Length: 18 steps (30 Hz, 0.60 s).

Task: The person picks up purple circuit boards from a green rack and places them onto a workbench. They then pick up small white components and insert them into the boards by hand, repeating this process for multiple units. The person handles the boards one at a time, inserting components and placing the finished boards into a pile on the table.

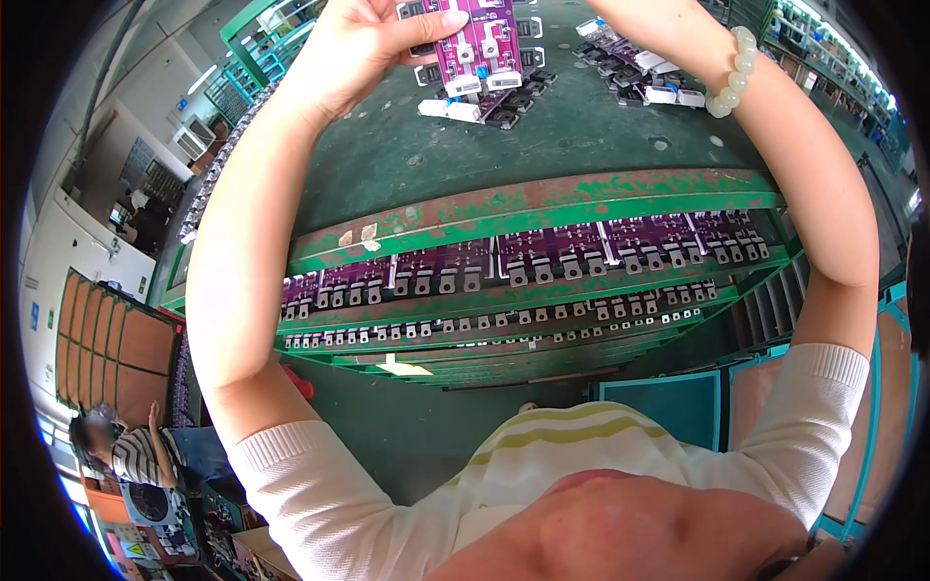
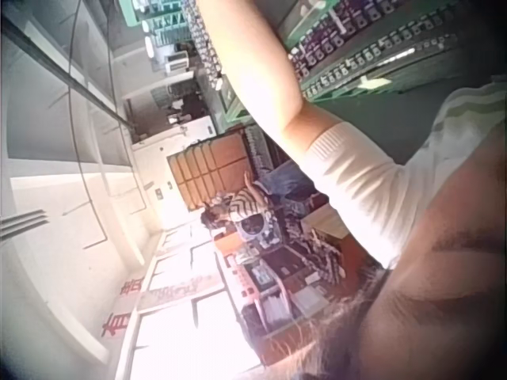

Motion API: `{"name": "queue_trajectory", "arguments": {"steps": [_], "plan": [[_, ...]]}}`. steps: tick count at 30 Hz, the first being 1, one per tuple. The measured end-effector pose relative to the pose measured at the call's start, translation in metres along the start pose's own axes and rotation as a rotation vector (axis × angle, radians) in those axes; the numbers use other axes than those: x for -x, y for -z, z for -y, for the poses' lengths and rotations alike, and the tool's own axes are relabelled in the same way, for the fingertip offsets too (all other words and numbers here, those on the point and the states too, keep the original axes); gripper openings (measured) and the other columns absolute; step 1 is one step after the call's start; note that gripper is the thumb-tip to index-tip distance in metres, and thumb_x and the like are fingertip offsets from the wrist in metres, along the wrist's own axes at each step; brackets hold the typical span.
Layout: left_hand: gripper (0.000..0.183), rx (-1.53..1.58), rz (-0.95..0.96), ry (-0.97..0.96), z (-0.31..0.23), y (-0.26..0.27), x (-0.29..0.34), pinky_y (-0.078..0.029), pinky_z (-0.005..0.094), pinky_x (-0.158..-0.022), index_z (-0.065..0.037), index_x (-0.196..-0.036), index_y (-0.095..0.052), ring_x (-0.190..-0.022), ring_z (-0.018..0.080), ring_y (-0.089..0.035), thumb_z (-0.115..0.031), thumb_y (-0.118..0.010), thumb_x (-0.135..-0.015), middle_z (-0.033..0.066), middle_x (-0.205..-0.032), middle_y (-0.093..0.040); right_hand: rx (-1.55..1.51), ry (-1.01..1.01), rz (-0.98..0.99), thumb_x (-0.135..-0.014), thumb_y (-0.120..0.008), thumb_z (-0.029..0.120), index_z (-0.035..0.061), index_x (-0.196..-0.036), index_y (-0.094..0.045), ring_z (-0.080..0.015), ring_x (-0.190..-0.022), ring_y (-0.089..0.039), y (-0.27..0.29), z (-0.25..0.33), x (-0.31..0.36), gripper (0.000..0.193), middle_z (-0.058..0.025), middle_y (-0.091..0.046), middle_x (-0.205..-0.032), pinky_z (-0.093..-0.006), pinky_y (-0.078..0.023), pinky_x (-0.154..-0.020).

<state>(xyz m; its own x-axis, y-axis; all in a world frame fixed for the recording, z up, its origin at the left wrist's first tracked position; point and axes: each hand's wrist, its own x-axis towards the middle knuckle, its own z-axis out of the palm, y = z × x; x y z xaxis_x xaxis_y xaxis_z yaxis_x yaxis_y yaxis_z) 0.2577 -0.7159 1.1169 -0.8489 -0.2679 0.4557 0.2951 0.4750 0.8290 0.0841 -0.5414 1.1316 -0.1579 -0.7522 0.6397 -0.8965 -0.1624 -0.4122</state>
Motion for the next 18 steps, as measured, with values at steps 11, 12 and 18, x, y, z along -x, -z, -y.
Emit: {"name": "queue_trajectory", "arguments": {"steps": [11, 12, 18], "plan": [[0.05, -0.045, -0.01, 0.028, 0.005, 0.0, -0.003, -0.059, 0.0241, -0.072, -0.007, -0.133, -0.048, -0.09, 0.0113, -0.07, 0.004, -0.073, -0.091, 0.0037, -0.109, -0.07, 0.375, 0.607, -0.256, -0.097, -0.063, 0.02, -0.0007, -0.105, -0.064, -0.0368, -0.09, -0.067, -0.01, -0.022, 0.001, 0.022, -0.0185, -0.068, -0.093, -0.0448, -0.053, -0.082], [0.05, -0.043, -0.011, 0.031, 0.004, -0.001, -0.003, -0.059, 0.0241, -0.072, -0.007, -0.133, -0.048, -0.09, 0.0113, -0.07, 0.004, -0.073, -0.091, 0.0036, -0.109, -0.07, 0.361, 0.592, -0.24, -0.097, -0.063, 0.019, -0.0008, -0.105, -0.063, -0.037, -0.092, -0.067, -0.009, -0.024, -0.001, 0.021, -0.0187, -0.068, -0.094, -0.0448, -0.054, -0.083], [0.051, -0.005, -0.001, 0.036, 0.003, -0.002, -0.005, -0.059, 0.0247, -0.073, -0.008, -0.134, -0.048, -0.091, 0.0112, -0.07, 0.002, -0.074, -0.091, 0.0037, -0.11, -0.07, 0.328, 0.582, -0.208, -0.096, -0.065, 0.019, -0.0013, -0.113, -0.06, -0.0387, -0.094, -0.067, -0.013, -0.031, -0.004, 0.027, -0.0203, -0.069, -0.094, -0.0454, -0.054, -0.085]]}}
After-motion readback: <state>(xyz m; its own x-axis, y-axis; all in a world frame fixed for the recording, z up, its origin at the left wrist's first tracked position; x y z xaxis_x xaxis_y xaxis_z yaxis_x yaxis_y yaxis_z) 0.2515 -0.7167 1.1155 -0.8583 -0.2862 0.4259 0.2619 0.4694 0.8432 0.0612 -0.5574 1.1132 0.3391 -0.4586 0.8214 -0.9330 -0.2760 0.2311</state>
